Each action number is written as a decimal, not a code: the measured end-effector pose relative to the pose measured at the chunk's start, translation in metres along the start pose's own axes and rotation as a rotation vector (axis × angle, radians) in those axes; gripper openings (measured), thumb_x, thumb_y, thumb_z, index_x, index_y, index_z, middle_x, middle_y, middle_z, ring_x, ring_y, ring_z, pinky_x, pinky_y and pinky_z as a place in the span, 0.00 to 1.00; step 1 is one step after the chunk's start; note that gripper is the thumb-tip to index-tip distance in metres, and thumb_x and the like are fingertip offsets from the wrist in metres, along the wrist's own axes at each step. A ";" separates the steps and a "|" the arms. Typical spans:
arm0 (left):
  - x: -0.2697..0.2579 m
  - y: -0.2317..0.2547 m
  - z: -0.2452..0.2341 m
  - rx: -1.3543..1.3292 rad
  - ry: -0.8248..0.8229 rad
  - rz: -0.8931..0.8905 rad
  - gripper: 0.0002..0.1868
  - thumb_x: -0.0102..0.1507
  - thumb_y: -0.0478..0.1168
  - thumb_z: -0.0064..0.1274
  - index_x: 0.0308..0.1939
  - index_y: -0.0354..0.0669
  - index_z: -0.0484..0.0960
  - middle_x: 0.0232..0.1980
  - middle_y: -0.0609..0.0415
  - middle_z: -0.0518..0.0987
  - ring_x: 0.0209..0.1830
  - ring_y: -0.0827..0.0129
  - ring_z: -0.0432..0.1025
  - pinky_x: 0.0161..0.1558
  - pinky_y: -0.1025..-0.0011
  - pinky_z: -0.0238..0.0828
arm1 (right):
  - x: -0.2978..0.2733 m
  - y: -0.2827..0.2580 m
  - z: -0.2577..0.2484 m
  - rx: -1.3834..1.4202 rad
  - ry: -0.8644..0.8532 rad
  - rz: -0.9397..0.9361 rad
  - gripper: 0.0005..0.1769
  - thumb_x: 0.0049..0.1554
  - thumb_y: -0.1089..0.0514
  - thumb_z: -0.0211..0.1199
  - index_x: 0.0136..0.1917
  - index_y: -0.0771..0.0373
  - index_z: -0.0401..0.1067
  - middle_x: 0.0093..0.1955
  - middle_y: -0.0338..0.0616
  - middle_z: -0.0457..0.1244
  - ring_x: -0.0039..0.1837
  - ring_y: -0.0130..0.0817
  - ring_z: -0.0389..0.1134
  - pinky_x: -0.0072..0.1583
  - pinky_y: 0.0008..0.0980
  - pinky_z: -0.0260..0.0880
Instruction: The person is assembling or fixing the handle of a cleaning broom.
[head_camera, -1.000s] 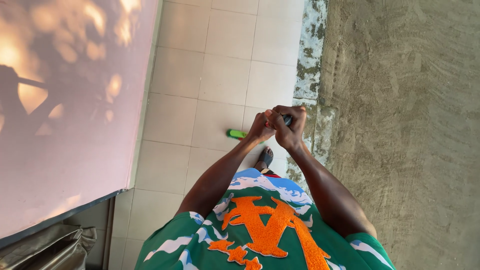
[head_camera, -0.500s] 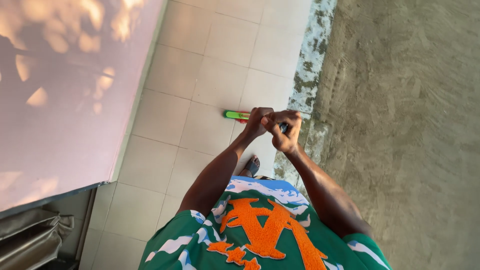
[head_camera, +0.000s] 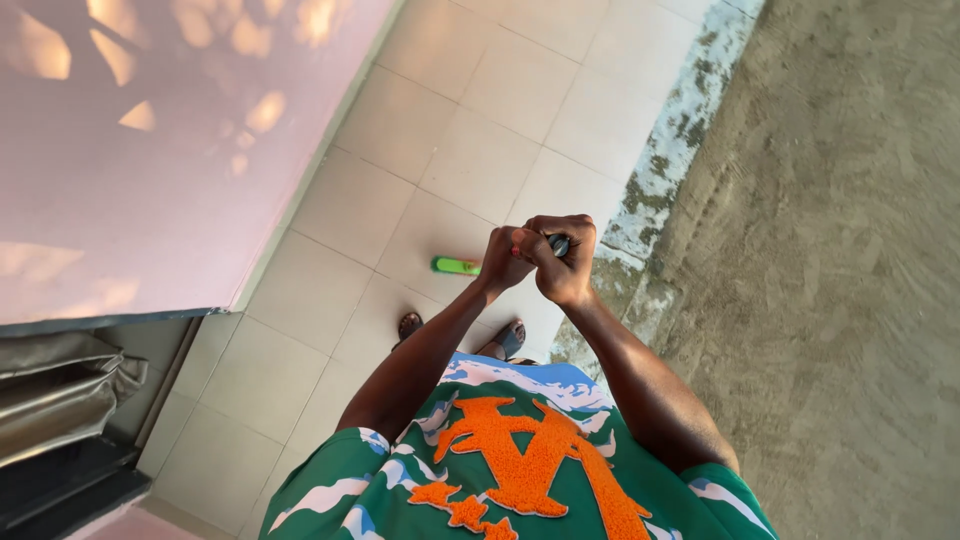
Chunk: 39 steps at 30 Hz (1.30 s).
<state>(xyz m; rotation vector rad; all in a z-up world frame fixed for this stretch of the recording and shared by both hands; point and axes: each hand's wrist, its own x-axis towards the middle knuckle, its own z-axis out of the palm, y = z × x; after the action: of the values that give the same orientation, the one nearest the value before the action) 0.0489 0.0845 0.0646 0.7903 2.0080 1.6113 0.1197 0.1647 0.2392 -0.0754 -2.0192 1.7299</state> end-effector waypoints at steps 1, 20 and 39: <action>0.000 -0.010 -0.004 0.004 0.015 -0.002 0.12 0.54 0.41 0.60 0.27 0.34 0.78 0.22 0.52 0.77 0.26 0.78 0.70 0.29 0.68 0.69 | 0.002 0.002 0.006 0.008 -0.013 -0.004 0.17 0.57 0.65 0.60 0.26 0.69 0.68 0.23 0.40 0.57 0.28 0.23 0.54 0.34 0.26 0.51; 0.019 -0.062 -0.139 0.135 -0.001 0.106 0.14 0.55 0.36 0.58 0.23 0.35 0.68 0.19 0.51 0.66 0.23 0.74 0.57 0.24 0.66 0.60 | 0.052 -0.004 0.149 -0.068 0.024 -0.136 0.18 0.56 0.64 0.61 0.26 0.69 0.67 0.22 0.39 0.54 0.26 0.23 0.50 0.33 0.29 0.46; 0.013 -0.109 -0.248 0.068 -0.028 0.098 0.15 0.55 0.38 0.59 0.22 0.37 0.67 0.20 0.56 0.66 0.25 0.80 0.60 0.25 0.71 0.59 | 0.071 0.037 0.264 0.000 -0.019 -0.167 0.19 0.58 0.63 0.62 0.26 0.65 0.65 0.22 0.35 0.51 0.26 0.22 0.48 0.32 0.28 0.44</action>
<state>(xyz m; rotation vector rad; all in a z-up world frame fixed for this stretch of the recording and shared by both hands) -0.1404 -0.1020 0.0134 0.9451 2.0427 1.5825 -0.0548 -0.0460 0.2039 0.1075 -1.9788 1.6322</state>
